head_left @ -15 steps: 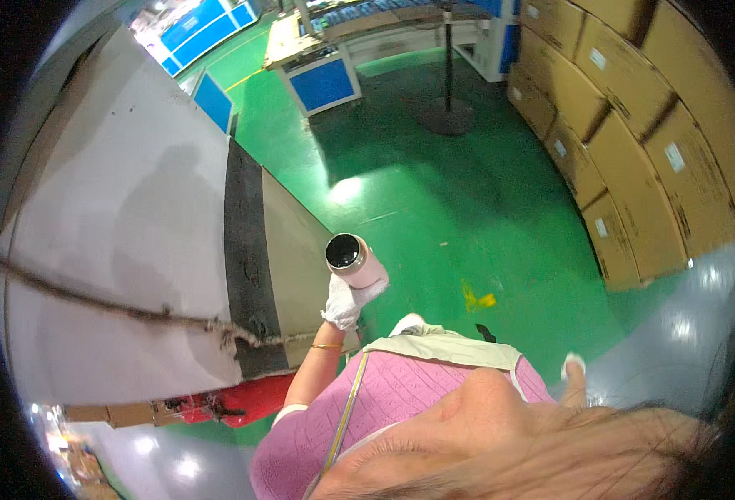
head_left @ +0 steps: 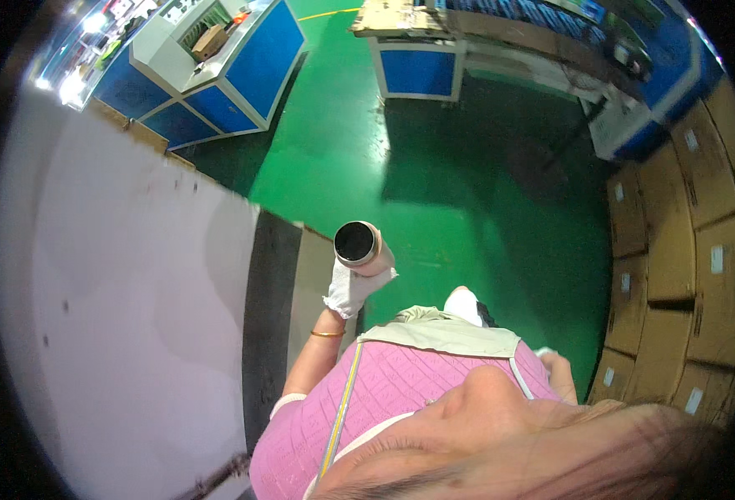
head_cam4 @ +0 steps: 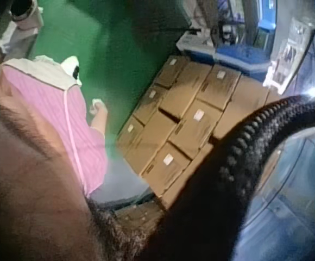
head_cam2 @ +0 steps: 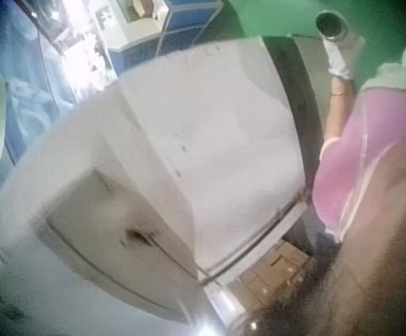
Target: The person walks to an assembly line workstation, puts down a cup, and repeatedly takes shoe soles from an upper tray, applies liquid onto them with a handheld brush tool, and places them onto a conveyor.
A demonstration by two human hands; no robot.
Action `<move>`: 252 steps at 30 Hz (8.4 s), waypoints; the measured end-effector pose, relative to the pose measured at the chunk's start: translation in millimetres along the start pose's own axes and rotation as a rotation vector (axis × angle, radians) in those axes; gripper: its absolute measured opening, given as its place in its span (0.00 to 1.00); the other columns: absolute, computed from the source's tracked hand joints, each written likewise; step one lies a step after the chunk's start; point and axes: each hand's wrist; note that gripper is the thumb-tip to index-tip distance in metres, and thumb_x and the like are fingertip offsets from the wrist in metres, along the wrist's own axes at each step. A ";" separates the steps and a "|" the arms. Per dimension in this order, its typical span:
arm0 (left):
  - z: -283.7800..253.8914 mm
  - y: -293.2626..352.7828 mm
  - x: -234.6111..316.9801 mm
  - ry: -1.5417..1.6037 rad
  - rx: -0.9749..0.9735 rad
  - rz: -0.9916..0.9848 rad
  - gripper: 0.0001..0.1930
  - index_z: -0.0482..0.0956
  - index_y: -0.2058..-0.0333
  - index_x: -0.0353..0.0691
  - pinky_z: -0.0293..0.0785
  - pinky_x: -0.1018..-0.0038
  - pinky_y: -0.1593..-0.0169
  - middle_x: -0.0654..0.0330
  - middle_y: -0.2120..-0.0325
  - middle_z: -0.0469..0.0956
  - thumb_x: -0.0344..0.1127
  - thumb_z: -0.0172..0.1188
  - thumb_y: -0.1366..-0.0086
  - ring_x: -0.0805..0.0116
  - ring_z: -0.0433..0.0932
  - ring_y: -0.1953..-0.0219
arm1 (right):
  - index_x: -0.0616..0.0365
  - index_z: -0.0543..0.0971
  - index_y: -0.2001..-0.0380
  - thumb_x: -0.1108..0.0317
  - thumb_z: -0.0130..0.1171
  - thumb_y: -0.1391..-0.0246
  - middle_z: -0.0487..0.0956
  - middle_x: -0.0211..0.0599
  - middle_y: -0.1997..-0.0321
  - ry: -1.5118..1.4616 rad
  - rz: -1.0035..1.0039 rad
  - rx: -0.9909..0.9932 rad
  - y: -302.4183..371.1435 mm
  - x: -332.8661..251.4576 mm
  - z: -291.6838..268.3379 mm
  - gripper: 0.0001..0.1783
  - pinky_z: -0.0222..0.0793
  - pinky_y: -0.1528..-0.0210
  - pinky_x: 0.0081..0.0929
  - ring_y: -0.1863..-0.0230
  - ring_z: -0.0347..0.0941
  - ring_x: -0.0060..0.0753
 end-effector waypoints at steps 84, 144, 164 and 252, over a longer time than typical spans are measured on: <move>-674.1 -2315.2 -363.1 0.186 0.236 0.067 0.34 0.68 0.52 0.35 0.73 0.71 0.54 0.57 0.58 0.72 0.31 0.73 0.61 0.68 0.73 0.57 | 0.57 0.80 0.69 0.60 0.47 0.50 0.77 0.46 0.59 0.646 -0.107 -0.097 -732.8 -1867.2 -1092.9 0.16 0.70 0.56 0.36 0.58 0.74 0.44; -503.5 -4401.6 -431.8 -0.078 -0.041 0.264 0.26 0.72 0.59 0.37 0.73 0.69 0.57 0.57 0.66 0.76 0.29 0.70 0.61 0.66 0.76 0.64 | 0.64 0.72 0.59 0.65 0.49 0.44 0.78 0.42 0.65 -0.530 -0.930 0.691 -1353.8 -3296.1 -2729.8 0.14 0.68 0.59 0.27 0.64 0.75 0.35; -482.3 -4894.3 -443.9 -0.020 -0.130 0.159 0.25 0.70 0.60 0.36 0.73 0.72 0.56 0.60 0.65 0.76 0.31 0.71 0.58 0.72 0.75 0.63 | 0.56 0.66 0.45 0.51 0.58 0.57 0.69 0.44 0.45 0.544 -1.226 0.913 -1498.9 -3810.7 -3164.8 0.36 0.57 0.42 0.33 0.48 0.68 0.43; 2172.1 -6331.6 277.3 0.372 -1.428 0.402 0.34 0.67 0.50 0.34 0.69 0.74 0.50 0.60 0.55 0.71 0.24 0.70 0.59 0.71 0.71 0.55 | 0.56 0.80 0.67 0.62 0.50 0.56 0.77 0.46 0.59 -1.041 0.722 0.405 -2559.7 -2435.8 -5105.5 0.15 0.69 0.57 0.36 0.57 0.74 0.47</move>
Point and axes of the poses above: each hand's wrist, its own y-axis away from the middle knuckle, its own z-axis out of the palm, x = y × z
